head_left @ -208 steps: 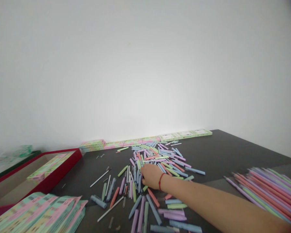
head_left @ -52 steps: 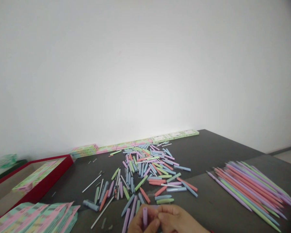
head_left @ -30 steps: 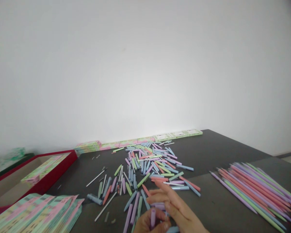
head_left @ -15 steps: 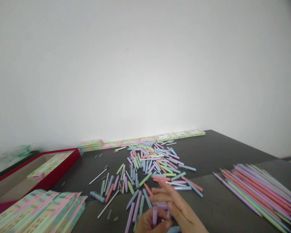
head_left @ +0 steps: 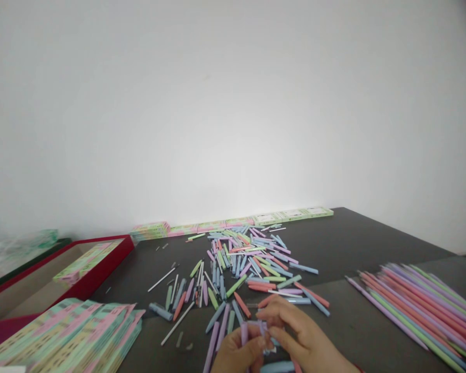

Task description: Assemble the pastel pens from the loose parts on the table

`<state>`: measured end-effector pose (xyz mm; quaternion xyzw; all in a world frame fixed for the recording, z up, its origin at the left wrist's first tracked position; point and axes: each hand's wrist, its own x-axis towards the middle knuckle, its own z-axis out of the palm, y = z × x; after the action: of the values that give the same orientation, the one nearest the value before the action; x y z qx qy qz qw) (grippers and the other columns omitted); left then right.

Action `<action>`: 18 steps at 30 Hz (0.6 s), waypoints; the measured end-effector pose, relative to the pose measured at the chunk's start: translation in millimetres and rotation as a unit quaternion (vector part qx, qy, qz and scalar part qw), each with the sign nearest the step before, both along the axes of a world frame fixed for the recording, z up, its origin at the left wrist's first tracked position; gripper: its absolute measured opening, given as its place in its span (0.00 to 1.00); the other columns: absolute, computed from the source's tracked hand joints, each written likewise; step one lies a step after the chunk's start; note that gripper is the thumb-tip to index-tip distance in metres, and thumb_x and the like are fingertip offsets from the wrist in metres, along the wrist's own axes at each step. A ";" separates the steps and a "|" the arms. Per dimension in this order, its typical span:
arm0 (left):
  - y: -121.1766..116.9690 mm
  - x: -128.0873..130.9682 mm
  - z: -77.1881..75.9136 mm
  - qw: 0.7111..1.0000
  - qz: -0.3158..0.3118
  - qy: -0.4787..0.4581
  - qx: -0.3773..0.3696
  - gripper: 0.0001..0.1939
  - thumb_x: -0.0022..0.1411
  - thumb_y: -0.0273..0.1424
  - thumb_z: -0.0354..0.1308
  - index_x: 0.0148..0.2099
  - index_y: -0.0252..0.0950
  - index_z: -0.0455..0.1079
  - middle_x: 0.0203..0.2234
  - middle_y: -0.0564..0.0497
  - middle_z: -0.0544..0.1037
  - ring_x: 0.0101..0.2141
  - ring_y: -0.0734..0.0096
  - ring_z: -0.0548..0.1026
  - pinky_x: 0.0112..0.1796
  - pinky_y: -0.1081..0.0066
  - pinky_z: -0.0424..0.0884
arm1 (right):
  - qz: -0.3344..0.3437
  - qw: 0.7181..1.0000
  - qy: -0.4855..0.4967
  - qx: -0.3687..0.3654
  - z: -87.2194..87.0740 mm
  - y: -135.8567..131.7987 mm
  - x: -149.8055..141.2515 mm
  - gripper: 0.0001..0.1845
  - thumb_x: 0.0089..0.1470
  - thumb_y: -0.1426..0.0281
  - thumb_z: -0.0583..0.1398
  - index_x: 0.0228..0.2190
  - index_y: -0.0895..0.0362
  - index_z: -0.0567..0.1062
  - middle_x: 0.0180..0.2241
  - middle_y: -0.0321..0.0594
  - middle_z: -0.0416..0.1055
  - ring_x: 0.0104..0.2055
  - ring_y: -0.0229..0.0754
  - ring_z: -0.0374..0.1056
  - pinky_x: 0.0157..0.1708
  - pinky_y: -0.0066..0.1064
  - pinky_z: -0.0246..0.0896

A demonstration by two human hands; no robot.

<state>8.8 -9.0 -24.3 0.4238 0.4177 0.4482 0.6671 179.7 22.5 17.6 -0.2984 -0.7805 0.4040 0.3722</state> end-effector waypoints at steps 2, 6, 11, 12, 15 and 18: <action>-0.4 0.8 0.7 1.000 -0.008 -0.003 -0.001 0.28 0.40 0.54 0.65 0.27 0.34 0.68 0.10 0.62 0.60 0.11 0.86 0.50 0.16 0.76 0.41 | 0.004 1.000 -0.004 -0.025 0.9 0.5 -1.4 0.10 0.56 0.67 0.57 0.39 0.54 0.76 0.35 0.41 0.72 0.36 0.43 0.68 0.38 0.31 0.63; -1.8 2.2 3.2 1.000 -0.025 -0.006 0.001 0.27 0.41 0.54 0.65 0.26 0.34 0.67 0.09 0.62 0.60 0.11 0.86 0.50 0.15 0.75 0.41 | -0.002 0.995 0.010 -0.101 2.5 -1.4 -4.2 0.10 0.56 0.69 0.57 0.38 0.56 0.75 0.30 0.38 0.72 0.31 0.41 0.68 0.33 0.30 0.62; -2.8 2.9 6.3 1.000 -0.028 0.000 -0.003 0.27 0.40 0.54 0.65 0.25 0.34 0.67 0.08 0.63 0.57 0.11 0.86 0.49 0.16 0.75 0.41 | 0.009 0.993 0.006 -0.114 3.5 1.2 -2.9 0.07 0.54 0.71 0.57 0.33 0.56 0.75 0.28 0.36 0.72 0.29 0.38 0.66 0.29 0.27 0.59; -2.9 3.0 6.2 1.000 -0.026 -0.001 -0.007 0.27 0.39 0.54 0.65 0.25 0.35 0.66 0.07 0.63 0.57 0.11 0.86 0.48 0.16 0.75 0.41 | 0.018 0.991 0.005 -0.135 4.7 2.0 -2.3 0.06 0.54 0.71 0.57 0.32 0.56 0.75 0.25 0.35 0.70 0.26 0.37 0.65 0.26 0.26 0.57; -2.8 3.4 5.0 1.000 -0.017 0.001 -0.014 0.27 0.38 0.55 0.66 0.24 0.35 0.65 0.07 0.64 0.55 0.11 0.85 0.46 0.16 0.74 0.40 | 0.044 0.982 -0.005 -0.184 10.8 3.0 -0.1 0.04 0.51 0.73 0.56 0.29 0.57 0.72 0.22 0.31 0.67 0.22 0.34 0.61 0.22 0.24 0.53; -3.5 3.2 6.4 0.999 0.018 0.030 0.000 0.26 0.39 0.54 0.65 0.23 0.36 0.63 0.08 0.63 0.55 0.12 0.84 0.47 0.17 0.74 0.40 | 0.055 0.978 -0.025 -0.197 15.8 2.4 1.8 0.03 0.49 0.74 0.57 0.27 0.57 0.72 0.20 0.30 0.65 0.22 0.34 0.61 0.22 0.23 0.54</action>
<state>12.0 -12.5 -17.9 0.4295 0.4453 0.4467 0.6463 181.5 24.8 33.4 -0.3328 -0.7096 0.5623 0.2637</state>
